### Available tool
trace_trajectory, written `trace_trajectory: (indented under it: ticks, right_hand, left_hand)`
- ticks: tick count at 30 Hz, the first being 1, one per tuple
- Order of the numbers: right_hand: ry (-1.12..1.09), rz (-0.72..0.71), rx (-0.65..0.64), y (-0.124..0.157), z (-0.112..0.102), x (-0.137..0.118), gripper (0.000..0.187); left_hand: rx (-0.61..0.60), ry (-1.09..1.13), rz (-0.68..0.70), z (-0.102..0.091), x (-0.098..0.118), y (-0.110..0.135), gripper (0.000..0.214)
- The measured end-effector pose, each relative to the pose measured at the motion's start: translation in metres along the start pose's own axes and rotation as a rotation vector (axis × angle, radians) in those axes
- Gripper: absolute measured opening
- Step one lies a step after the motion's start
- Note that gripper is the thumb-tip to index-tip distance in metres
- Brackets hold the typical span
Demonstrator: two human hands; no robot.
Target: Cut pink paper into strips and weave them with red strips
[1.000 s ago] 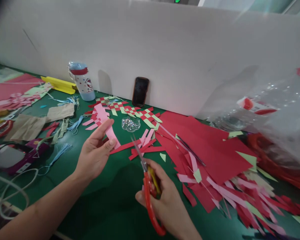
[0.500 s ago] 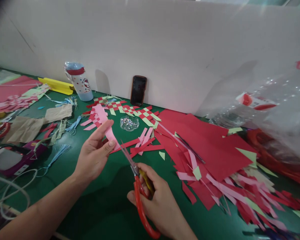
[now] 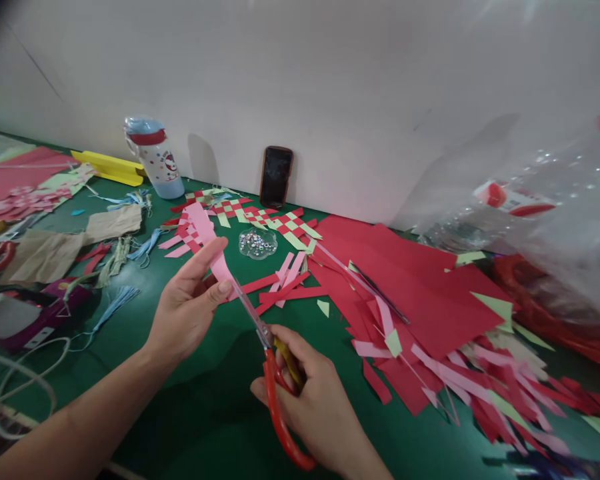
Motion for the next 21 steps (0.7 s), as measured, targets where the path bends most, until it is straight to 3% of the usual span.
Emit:
trace_trajectory:
  ticks: [21]
  right_hand:
    - [0.011, -0.004, 0.011, -0.0007, -0.0016, -0.0010, 0.060]
  left_hand:
    - [-0.005, 0.023, -0.011, 0.0018, 0.0005, 0.0002, 0.058]
Point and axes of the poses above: each hand's wrist, its own y-axis away from the middle knuckle, its own z-axis out of the palm, x = y × z, the point moved 10 cm from there along -y, towards the middle knuckle, and after that the axes turned 5 degrees about y, right-handed, at the moved point
